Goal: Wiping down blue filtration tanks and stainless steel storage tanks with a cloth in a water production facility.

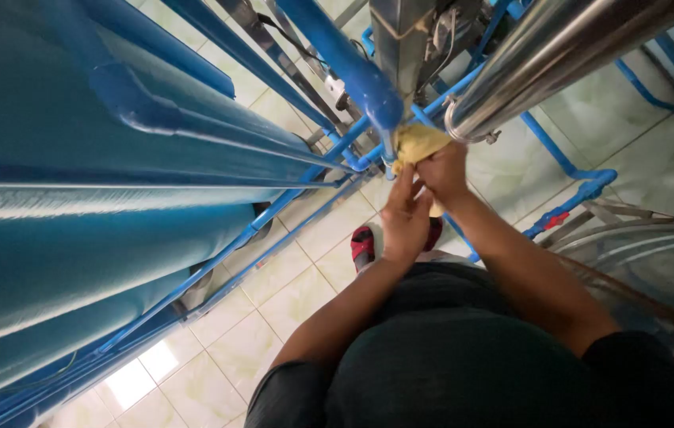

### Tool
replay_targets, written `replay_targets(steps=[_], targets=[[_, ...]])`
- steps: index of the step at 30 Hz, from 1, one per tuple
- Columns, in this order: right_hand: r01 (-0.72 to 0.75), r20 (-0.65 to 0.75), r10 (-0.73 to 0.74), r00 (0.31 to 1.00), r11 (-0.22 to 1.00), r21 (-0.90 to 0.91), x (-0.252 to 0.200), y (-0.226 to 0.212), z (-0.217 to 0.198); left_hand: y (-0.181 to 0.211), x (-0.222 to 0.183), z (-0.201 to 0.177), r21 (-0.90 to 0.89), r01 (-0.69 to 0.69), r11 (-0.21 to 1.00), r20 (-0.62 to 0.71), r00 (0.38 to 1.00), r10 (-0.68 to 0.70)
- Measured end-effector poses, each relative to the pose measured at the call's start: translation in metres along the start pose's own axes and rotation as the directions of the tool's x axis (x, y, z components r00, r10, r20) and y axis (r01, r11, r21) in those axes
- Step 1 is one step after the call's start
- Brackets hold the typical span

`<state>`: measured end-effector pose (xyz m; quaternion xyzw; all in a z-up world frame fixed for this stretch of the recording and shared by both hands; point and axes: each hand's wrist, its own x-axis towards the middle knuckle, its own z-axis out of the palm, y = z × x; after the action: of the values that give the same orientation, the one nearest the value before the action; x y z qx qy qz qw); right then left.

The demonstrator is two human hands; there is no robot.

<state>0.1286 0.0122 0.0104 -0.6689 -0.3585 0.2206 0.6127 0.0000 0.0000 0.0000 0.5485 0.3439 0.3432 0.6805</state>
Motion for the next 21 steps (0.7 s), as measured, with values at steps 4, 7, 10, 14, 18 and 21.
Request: replay_targets(steps=[4,7,10,14,18,21], targets=[[-0.019,-0.031,0.020,0.999,0.999,0.025,0.017,-0.090,-0.005,0.074,0.003,-0.004,0.064,-0.184,0.981,-0.003,0.983,0.185],[0.137,-0.044,-0.138,0.989,0.990,-0.028,0.020,-0.083,-0.003,0.102,0.010,-0.003,0.017,-0.214,0.977,0.022,0.977,0.214],[0.172,0.027,-0.173,0.985,0.985,0.015,0.011,-0.045,-0.001,0.074,0.016,-0.006,0.028,-0.043,0.999,0.001,0.999,0.043],[0.002,0.111,0.002,0.994,0.999,-0.034,-0.011,-0.027,0.000,0.063,0.011,-0.021,0.065,0.172,0.983,0.022,0.984,-0.174],[0.145,0.013,-0.146,0.989,0.961,-0.237,-0.037,-0.080,0.001,0.051,0.011,-0.064,-0.183,0.031,0.983,0.224,0.975,0.011],[0.312,-0.074,-0.351,0.933,0.896,-0.315,-0.027,-0.150,0.014,0.119,0.030,-0.079,-0.012,-0.199,0.980,-0.046,0.979,0.198]])
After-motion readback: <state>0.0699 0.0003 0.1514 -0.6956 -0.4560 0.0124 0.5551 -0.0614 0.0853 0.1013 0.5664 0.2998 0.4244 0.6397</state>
